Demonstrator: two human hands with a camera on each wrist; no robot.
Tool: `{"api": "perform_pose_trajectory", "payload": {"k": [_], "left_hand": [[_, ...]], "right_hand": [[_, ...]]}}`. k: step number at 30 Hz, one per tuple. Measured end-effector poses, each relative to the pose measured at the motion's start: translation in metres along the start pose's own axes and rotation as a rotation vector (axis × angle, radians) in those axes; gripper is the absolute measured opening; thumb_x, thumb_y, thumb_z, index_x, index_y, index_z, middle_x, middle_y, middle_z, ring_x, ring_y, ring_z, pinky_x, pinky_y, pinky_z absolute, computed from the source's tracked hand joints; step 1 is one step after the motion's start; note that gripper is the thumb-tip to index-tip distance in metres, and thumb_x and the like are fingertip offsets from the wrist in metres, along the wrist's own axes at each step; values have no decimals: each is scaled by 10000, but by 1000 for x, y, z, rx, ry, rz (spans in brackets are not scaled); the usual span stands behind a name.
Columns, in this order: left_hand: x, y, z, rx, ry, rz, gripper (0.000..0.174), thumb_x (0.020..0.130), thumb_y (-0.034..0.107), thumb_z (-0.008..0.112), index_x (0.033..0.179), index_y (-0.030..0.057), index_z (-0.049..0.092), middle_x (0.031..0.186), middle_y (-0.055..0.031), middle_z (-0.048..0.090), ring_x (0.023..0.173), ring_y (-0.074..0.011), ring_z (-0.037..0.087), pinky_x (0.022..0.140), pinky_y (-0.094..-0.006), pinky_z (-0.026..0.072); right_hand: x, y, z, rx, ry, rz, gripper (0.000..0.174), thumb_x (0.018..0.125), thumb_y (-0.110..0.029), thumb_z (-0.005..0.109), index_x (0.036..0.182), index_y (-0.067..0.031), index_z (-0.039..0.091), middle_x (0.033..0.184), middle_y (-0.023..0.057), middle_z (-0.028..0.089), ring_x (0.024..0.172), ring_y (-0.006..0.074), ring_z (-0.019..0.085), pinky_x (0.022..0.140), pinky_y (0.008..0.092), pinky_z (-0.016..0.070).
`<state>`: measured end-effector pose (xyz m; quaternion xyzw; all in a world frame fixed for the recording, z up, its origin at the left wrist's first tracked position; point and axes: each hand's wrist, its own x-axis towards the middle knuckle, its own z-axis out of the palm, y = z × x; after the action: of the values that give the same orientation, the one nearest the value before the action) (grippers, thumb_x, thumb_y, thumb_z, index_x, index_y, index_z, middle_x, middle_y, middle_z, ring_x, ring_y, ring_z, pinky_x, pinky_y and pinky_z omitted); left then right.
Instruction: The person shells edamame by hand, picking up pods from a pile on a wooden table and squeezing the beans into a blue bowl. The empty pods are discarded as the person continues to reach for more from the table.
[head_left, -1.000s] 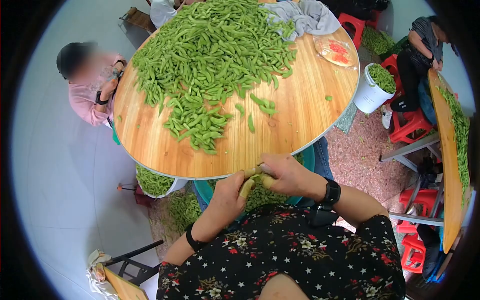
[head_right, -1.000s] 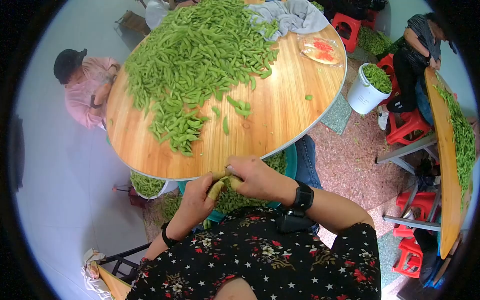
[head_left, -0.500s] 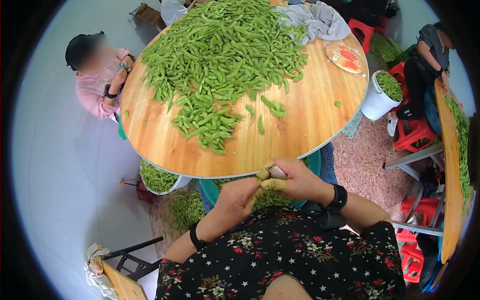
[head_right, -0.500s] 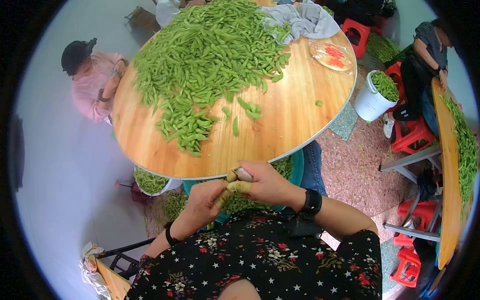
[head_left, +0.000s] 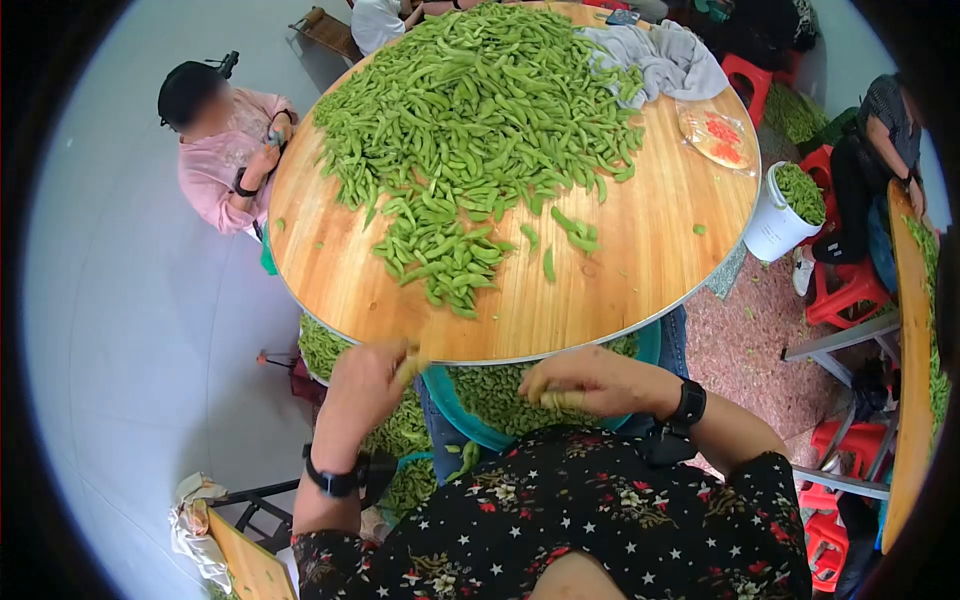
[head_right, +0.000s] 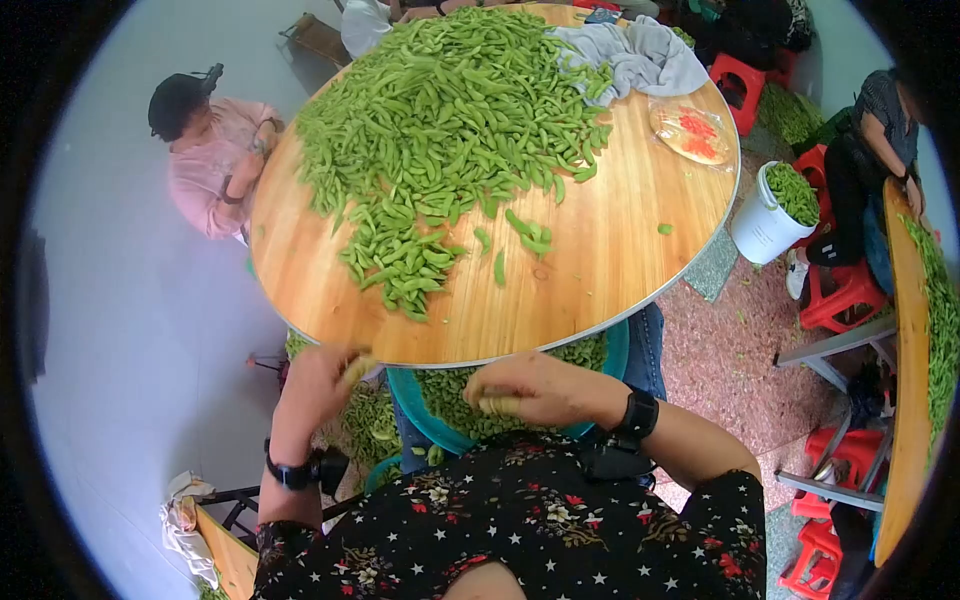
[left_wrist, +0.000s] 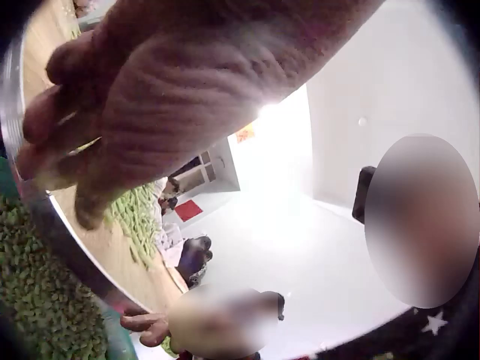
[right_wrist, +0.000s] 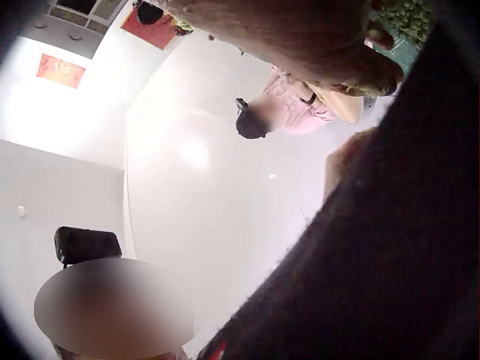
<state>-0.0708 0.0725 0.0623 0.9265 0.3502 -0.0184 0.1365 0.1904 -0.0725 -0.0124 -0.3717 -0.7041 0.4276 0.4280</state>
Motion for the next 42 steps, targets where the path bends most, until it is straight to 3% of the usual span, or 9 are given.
{"api": "perform_pose_trajectory", "payload": {"k": [3, 7, 11, 14, 16, 18, 30, 38, 42], "left_hand": [[45, -9, 7, -88, 430, 95, 196, 859, 162, 614, 1000, 32, 656, 895, -202, 635, 815, -370, 616, 694, -425, 487], [94, -27, 35, -95, 560, 167, 170, 840, 110, 617, 985, 21, 632, 961, -186, 628, 856, -365, 611, 706, -418, 484], [103, -33, 39, -117, 516, 133, 157, 836, 57, 592, 989, 28, 576, 952, -177, 608, 873, -372, 591, 735, -417, 483], [87, -11, 29, -177, 600, 117, 161, 855, 36, 559, 1015, 18, 550, 933, -192, 587, 892, -385, 574, 763, -422, 478], [73, 14, 24, -273, 630, 107, 171, 860, 28, 548, 1030, 13, 548, 939, -197, 582, 890, -387, 572, 769, -419, 478], [59, 36, 28, -608, 516, 171, 191, 873, 33, 538, 1062, 15, 553, 985, -195, 578, 888, -384, 582, 780, -417, 482], [44, 78, 51, -485, 514, 361, 228, 849, 32, 611, 1075, 7, 626, 923, -156, 602, 783, -293, 609, 684, -332, 488], [37, 86, 45, -509, 424, 270, 113, 841, 41, 629, 936, 0, 583, 771, -139, 496, 662, -301, 520, 584, -362, 422], [34, 88, 42, -495, 379, 286, 101, 825, 34, 625, 877, -4, 547, 755, -156, 475, 661, -346, 501, 570, -391, 406]], "right_hand": [[1, 3, -10, -106, 334, 174, 186, 955, -226, 556, 972, -42, 584, 758, 49, 559, 647, 152, 548, 614, 301, 450], [22, 2, -17, 130, 686, 52, 262, 995, -266, 479, 1085, -24, 529, 724, 33, 491, 601, 108, 472, 582, 278, 421], [23, 38, -16, -197, 706, 43, 271, 1005, -268, 448, 1117, -28, 505, 717, 26, 481, 594, 89, 460, 562, 253, 395], [21, 22, -14, -72, 718, 85, 248, 1010, -256, 439, 1108, -43, 518, 715, 26, 502, 575, 81, 469, 532, 238, 381], [22, -10, -11, 394, 534, 390, 223, 1015, -245, 425, 1054, -52, 529, 708, 25, 512, 550, 89, 484, 509, 239, 389], [26, -13, -9, 336, 420, 399, 212, 1021, -238, 409, 1061, -55, 508, 737, 24, 516, 576, 88, 499, 527, 236, 406], [14, -35, -10, 473, 312, 440, 221, 1018, -197, 368, 1130, -29, 458, 888, 61, 622, 683, 126, 647, 546, 250, 477], [7, -31, -6, -297, 334, 160, 164, 914, -138, 478, 998, 3, 467, 756, 236, 581, 734, 438, 579, 641, 479, 446], [5, -41, -10, -365, 262, 233, 156, 903, -133, 494, 973, -2, 445, 771, 253, 566, 757, 464, 559, 643, 504, 432]]}}
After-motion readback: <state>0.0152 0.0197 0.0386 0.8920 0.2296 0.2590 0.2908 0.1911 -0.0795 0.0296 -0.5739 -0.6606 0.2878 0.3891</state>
